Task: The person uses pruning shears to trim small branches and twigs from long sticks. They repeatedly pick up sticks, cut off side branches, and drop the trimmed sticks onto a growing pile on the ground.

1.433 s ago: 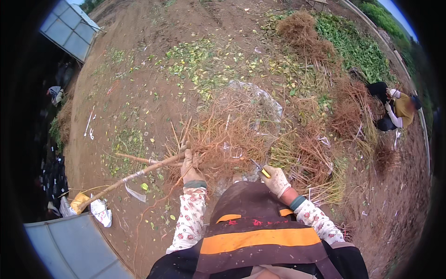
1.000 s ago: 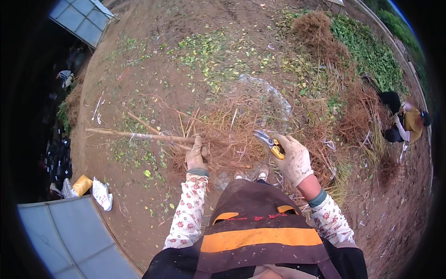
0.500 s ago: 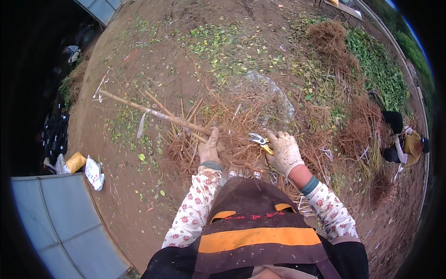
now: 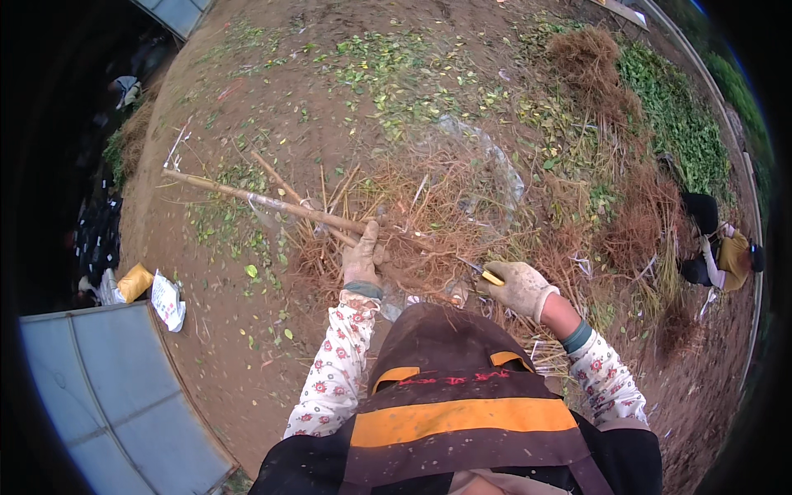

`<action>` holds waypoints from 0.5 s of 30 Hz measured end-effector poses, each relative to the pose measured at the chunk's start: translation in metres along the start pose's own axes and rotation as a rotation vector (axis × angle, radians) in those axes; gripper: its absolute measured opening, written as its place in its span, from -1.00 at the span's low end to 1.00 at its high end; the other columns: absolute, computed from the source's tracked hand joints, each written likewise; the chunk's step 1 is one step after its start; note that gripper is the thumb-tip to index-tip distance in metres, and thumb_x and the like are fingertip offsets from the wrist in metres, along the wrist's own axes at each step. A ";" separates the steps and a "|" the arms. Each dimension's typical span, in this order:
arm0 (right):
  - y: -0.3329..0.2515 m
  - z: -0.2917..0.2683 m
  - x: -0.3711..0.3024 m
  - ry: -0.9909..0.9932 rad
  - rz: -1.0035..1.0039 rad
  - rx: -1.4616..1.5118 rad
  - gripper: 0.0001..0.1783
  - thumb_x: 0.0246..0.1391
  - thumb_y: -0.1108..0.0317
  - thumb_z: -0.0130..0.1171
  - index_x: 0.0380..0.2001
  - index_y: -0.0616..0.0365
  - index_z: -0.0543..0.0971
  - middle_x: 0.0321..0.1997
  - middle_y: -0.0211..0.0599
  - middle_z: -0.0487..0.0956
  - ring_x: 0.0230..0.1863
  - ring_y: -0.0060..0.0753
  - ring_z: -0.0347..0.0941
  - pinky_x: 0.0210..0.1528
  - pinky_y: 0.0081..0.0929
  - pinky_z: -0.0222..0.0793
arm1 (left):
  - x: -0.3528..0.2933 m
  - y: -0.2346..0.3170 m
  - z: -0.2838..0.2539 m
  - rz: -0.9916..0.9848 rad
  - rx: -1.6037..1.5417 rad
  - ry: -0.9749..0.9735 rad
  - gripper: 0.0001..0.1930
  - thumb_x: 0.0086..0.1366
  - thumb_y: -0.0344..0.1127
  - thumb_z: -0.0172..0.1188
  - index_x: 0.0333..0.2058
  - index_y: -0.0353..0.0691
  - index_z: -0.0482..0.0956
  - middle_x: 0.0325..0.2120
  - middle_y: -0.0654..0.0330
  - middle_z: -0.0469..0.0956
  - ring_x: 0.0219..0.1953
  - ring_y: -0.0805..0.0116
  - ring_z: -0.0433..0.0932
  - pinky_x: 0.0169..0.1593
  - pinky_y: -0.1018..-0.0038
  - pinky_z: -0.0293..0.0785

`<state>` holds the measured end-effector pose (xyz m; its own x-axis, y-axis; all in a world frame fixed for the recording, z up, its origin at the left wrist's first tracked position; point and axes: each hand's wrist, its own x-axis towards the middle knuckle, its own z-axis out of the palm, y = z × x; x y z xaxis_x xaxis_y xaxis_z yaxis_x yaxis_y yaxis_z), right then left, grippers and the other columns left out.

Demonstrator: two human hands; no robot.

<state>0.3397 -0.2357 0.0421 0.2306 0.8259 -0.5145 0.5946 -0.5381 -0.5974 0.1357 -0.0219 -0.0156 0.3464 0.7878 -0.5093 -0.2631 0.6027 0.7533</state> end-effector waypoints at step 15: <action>0.025 -0.005 -0.012 0.248 0.217 -0.114 -0.66 0.25 0.06 0.19 -0.23 0.15 0.58 -0.37 0.06 0.65 -0.23 0.15 0.62 -0.19 -0.04 0.50 | 0.021 0.015 0.001 0.132 -0.130 -0.280 -0.62 0.43 -0.22 0.27 0.13 -0.16 0.43 0.02 0.26 0.57 -0.62 0.67 0.26 -0.57 0.63 0.21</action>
<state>0.3558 -0.2580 0.0364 0.5330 0.7173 -0.4488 0.5897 -0.6953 -0.4109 0.1395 0.0035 -0.0146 0.5311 0.8054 -0.2632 -0.4287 0.5234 0.7364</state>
